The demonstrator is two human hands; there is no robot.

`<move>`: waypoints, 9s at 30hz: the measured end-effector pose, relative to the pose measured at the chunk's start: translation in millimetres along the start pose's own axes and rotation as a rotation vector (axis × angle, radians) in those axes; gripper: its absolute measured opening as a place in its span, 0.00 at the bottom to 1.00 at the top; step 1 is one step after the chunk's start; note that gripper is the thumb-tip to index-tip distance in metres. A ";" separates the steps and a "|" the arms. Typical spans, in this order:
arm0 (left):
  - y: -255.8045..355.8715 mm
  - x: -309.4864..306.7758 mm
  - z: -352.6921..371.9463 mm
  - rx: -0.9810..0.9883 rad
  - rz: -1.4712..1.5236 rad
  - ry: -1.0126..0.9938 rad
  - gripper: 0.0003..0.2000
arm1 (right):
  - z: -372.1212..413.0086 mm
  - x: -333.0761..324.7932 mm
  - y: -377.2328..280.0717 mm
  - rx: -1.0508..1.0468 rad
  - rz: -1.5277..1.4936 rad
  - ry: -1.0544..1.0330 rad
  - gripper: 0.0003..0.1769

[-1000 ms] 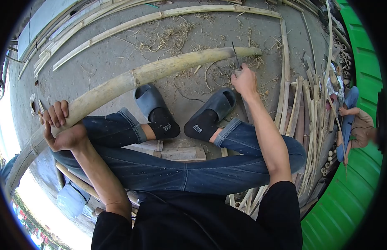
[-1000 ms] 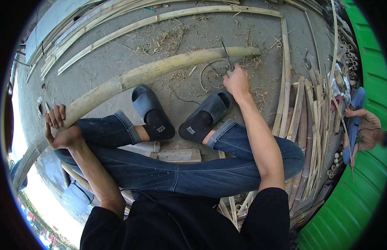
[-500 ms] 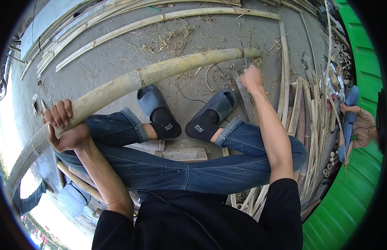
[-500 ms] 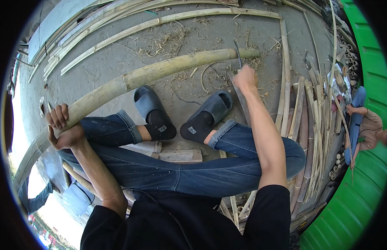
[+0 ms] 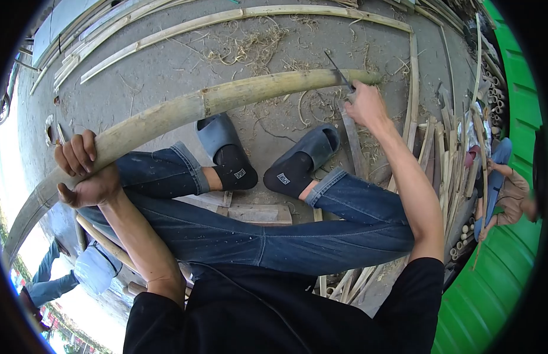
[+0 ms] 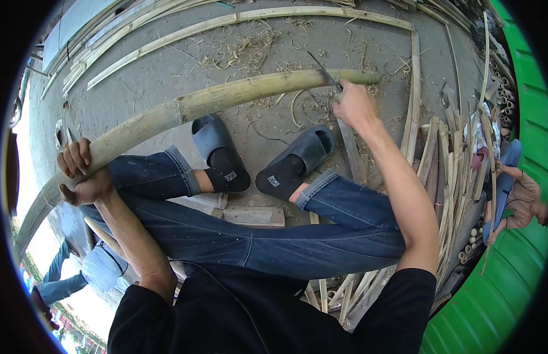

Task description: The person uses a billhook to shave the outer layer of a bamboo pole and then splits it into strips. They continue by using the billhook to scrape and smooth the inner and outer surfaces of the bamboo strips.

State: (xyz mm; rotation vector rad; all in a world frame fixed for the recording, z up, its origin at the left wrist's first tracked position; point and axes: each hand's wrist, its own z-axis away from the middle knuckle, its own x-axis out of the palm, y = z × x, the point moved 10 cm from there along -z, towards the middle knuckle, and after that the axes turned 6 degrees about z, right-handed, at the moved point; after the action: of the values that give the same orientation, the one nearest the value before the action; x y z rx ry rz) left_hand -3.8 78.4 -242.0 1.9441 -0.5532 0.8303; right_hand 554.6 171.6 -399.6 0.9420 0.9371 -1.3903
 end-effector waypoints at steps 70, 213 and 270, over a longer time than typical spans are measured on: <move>195.4 19.0 -76.4 0.189 0.189 -0.090 0.18 | 1.6 37.9 137.1 0.675 -0.545 0.241 0.62; -236.6 -123.5 68.4 -0.952 -1.558 -0.729 0.26 | 15.2 125.1 34.8 0.433 -2.140 -0.138 0.21; -345.0 3.0 62.9 -1.223 -1.396 -0.833 0.09 | -51.7 53.5 -51.4 -0.213 -0.285 0.327 0.17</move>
State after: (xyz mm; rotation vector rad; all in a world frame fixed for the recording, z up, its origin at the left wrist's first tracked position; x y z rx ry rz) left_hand 248.3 187.0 -460.2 0.9314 0.0214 -1.0463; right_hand 503.0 202.1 -467.3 0.9136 1.4837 -1.3576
